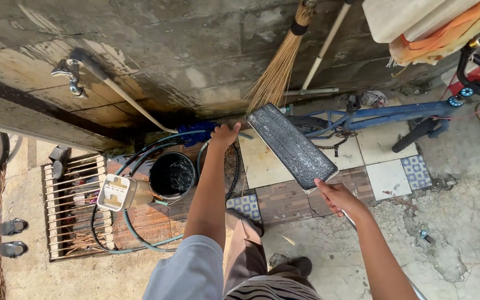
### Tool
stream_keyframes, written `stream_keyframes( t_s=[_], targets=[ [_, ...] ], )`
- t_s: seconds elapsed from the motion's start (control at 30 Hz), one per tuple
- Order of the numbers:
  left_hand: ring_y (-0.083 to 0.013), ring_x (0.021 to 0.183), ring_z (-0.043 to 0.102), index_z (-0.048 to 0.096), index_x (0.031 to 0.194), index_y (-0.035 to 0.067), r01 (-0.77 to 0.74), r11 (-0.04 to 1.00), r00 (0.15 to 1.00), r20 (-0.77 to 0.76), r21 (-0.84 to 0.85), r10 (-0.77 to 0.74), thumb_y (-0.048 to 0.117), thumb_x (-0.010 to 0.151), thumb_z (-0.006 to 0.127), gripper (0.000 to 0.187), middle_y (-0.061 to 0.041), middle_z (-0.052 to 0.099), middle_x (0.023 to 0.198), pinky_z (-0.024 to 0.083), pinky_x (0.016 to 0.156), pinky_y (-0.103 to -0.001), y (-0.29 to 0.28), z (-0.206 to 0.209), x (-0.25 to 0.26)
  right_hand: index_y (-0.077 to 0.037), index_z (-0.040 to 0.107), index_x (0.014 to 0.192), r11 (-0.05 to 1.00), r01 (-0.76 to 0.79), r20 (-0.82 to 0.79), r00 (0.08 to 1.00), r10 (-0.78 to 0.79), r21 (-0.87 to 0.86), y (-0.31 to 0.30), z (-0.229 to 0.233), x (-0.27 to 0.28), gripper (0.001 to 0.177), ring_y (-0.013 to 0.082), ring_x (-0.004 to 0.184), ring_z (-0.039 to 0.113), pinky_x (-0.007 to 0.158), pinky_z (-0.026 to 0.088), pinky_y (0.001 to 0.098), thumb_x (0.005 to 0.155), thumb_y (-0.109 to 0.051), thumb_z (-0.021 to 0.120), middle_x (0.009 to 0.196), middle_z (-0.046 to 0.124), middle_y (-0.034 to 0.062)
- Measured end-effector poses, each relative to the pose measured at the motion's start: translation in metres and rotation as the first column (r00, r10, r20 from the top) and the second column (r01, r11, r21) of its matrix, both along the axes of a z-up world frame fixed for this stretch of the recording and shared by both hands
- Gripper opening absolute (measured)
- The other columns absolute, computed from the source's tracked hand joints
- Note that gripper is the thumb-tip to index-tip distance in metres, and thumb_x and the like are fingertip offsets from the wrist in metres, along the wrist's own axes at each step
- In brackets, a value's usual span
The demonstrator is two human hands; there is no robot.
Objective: Mopping the floor area and rinsing the mop head at an outdoor faucet.
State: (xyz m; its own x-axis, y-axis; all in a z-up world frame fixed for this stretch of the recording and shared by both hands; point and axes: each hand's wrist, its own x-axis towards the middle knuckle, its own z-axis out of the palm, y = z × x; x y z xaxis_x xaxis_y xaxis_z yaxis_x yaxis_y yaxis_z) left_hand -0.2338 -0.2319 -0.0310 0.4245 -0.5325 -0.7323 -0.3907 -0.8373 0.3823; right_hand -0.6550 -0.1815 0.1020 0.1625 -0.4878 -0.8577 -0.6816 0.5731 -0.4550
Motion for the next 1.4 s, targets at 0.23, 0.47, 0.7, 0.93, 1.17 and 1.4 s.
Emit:
stream_keyframes(
  t_s=[0.23,0.47,0.7,0.93,1.17,1.4],
  targets=[
    [-0.0373,0.150,0.038,0.027,0.165,0.016,-0.499,0.696,0.819,-0.019,-0.516,0.573,0.064,0.096,0.049,0.087,-0.017,0.034,0.167,0.037,0.119,-0.055,0.029,0.051,-0.027,-0.010,0.047,0.066,0.946,0.322,0.016,0.947,-0.321,-0.047,0.069,-0.014,-0.178,0.068,0.0118,0.038,0.036,0.037,0.031,0.0320,0.082,-0.075,0.062,0.052,0.039,-0.0011],
    [-0.0317,0.085,0.072,0.078,0.102,0.008,0.242,0.956,0.851,0.509,-0.163,-0.129,0.023,0.094,0.071,0.018,-0.015,0.076,0.103,0.056,0.075,-0.047,0.043,0.011,-0.242,-0.011,0.044,0.066,0.827,0.561,-0.029,0.827,-0.561,-0.021,0.149,-0.030,-0.319,0.067,0.0127,0.040,0.036,0.038,0.032,0.0333,0.085,-0.073,0.060,0.053,0.040,-0.0004],
    [-0.0215,0.075,0.074,0.081,0.089,0.004,0.271,0.762,0.962,0.199,-0.588,-0.188,-0.003,0.083,0.070,0.014,-0.012,0.078,0.083,0.058,0.071,-0.033,-0.013,-0.073,-0.447,-0.013,0.042,0.068,0.628,0.777,-0.032,0.628,-0.778,-0.025,0.174,-0.017,-0.414,0.064,0.0098,0.043,0.030,0.042,0.023,0.0307,0.088,-0.071,0.061,0.054,0.036,-0.0032],
    [-0.0284,0.077,0.073,0.081,0.089,0.008,0.333,0.785,0.936,0.282,-0.523,-0.210,0.020,0.088,0.071,0.016,-0.013,0.077,0.085,0.058,0.069,-0.040,-0.082,-0.059,-0.569,-0.014,0.042,0.070,0.460,0.888,0.050,0.460,-0.887,-0.009,0.122,-0.029,-0.543,0.063,0.0100,0.043,0.025,0.042,0.019,0.0316,0.088,-0.071,0.059,0.054,0.030,-0.0040],
    [-0.0416,0.149,0.027,0.017,0.163,0.019,0.526,0.801,0.714,0.363,0.287,-0.599,0.058,0.084,0.073,0.105,-0.024,0.007,0.170,0.027,0.112,-0.067,-0.160,-0.056,-0.691,-0.012,0.042,0.070,0.391,0.920,0.133,0.391,-0.911,-0.032,-0.023,-0.001,-0.661,0.064,0.0119,0.040,0.027,0.040,0.023,0.0326,0.088,-0.072,0.057,0.053,0.029,-0.0033],
    [-0.0177,0.087,0.074,0.077,0.104,0.004,0.655,0.632,0.594,-0.233,-0.416,-0.770,0.037,0.084,0.076,0.039,-0.005,0.076,0.092,0.058,0.081,-0.035,-0.227,-0.067,-0.880,-0.012,0.043,0.071,0.436,0.898,0.193,0.438,-0.878,-0.055,-0.161,0.019,-0.745,0.063,0.0115,0.039,0.028,0.038,0.025,0.0321,0.089,-0.071,0.055,0.052,0.031,-0.0029]
  ],
)
